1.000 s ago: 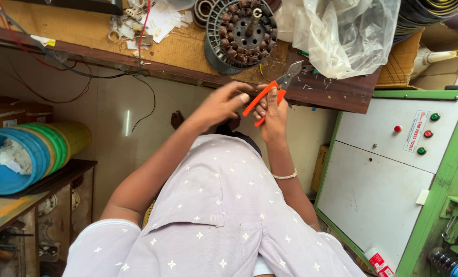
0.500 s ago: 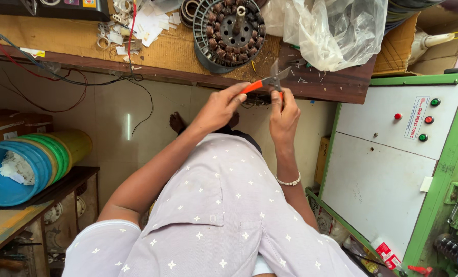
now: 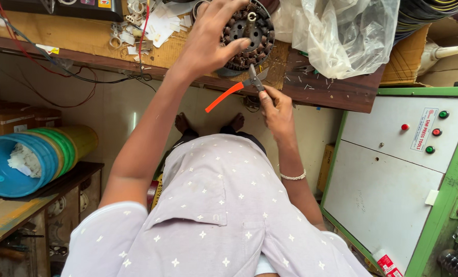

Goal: The person uses pliers to trim copper wires on a motor stator. They repeatedly rotate the stator and cut protruding wire ends, then switch to a different pair of pliers to continue trimming.

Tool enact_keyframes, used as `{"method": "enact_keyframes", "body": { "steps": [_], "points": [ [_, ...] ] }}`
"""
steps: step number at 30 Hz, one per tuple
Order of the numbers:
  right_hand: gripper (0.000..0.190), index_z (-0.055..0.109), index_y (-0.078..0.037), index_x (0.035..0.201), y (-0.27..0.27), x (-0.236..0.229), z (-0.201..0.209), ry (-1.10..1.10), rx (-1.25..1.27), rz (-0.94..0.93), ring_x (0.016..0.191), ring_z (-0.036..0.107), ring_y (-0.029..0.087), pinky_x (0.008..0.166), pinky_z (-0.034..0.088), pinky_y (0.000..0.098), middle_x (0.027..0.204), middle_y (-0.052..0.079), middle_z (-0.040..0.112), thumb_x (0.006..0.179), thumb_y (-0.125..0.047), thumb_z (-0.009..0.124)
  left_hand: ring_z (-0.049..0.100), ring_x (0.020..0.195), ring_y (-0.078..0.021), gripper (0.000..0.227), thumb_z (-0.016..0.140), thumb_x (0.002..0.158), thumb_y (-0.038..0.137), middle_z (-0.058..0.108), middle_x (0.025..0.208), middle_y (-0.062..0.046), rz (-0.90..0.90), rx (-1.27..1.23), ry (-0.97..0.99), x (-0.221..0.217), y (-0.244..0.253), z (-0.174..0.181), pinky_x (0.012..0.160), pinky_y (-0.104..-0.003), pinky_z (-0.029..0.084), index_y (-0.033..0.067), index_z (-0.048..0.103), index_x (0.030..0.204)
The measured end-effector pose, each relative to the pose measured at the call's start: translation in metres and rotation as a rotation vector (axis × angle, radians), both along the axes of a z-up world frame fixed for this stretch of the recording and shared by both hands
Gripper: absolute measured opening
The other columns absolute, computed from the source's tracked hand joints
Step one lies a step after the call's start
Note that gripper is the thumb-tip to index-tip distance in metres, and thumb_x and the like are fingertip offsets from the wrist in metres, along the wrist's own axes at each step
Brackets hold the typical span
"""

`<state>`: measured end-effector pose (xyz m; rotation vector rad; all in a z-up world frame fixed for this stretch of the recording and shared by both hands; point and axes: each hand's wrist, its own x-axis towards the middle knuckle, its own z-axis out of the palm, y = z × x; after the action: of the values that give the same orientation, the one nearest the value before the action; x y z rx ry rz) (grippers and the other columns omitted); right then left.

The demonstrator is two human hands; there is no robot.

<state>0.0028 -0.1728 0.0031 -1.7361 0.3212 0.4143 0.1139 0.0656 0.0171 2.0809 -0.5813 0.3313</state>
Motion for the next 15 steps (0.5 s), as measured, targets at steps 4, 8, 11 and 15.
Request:
{"method": "enact_keyframes", "body": {
  "steps": [4, 8, 11, 15],
  "points": [
    [0.033, 0.070, -0.002, 0.124, -0.009, 0.016, 0.015, -0.015, -0.138, 0.145, 0.050, 0.042, 0.004, 0.044, 0.033, 0.0244, 0.063, -0.002, 0.057, 0.106, -0.027, 0.058, 0.052, 0.125, -0.0362, 0.053, 0.085, 0.094, 0.047, 0.060, 0.132, -0.014, 0.022, 0.196, -0.146, 0.038, -0.029, -0.024, 0.105, -0.052, 0.034, 0.0164, 0.066, 0.134],
    [0.033, 0.069, -0.001, 0.123, -0.007, 0.019, 0.028, -0.109, -0.346, 0.246, 0.056, 0.054, 0.008, 0.054, 0.044, 0.0291, 0.062, 0.006, 0.062, 0.106, -0.026, 0.056, 0.055, 0.127, -0.0306, 0.041, 0.076, 0.101, 0.046, 0.064, 0.133, -0.007, 0.026, 0.179, -0.043, 0.046, -0.045, -0.050, 0.106, -0.052, 0.033, 0.0183, 0.068, 0.130],
    [0.032, 0.067, 0.001, 0.122, 0.004, 0.011, 0.022, -0.175, -0.437, 0.181, 0.056, 0.056, 0.018, 0.056, 0.046, 0.0366, 0.065, 0.014, 0.059, 0.106, -0.024, 0.055, 0.057, 0.125, -0.0296, 0.036, 0.068, 0.108, 0.044, 0.067, 0.132, -0.006, -0.012, 0.172, 0.011, 0.051, -0.043, -0.063, 0.104, -0.053, 0.036, 0.0181, 0.067, 0.133],
    [0.030, 0.066, 0.002, 0.123, 0.004, 0.003, -0.021, -0.303, -0.466, 0.108, 0.059, 0.060, 0.027, 0.060, 0.049, 0.0400, 0.073, 0.020, 0.061, 0.105, -0.019, 0.057, 0.061, 0.117, -0.0341, 0.038, 0.063, 0.110, 0.045, 0.070, 0.123, -0.012, -0.032, 0.173, 0.003, 0.053, -0.042, -0.073, 0.097, -0.055, 0.039, 0.0173, 0.069, 0.135]
  ]
}}
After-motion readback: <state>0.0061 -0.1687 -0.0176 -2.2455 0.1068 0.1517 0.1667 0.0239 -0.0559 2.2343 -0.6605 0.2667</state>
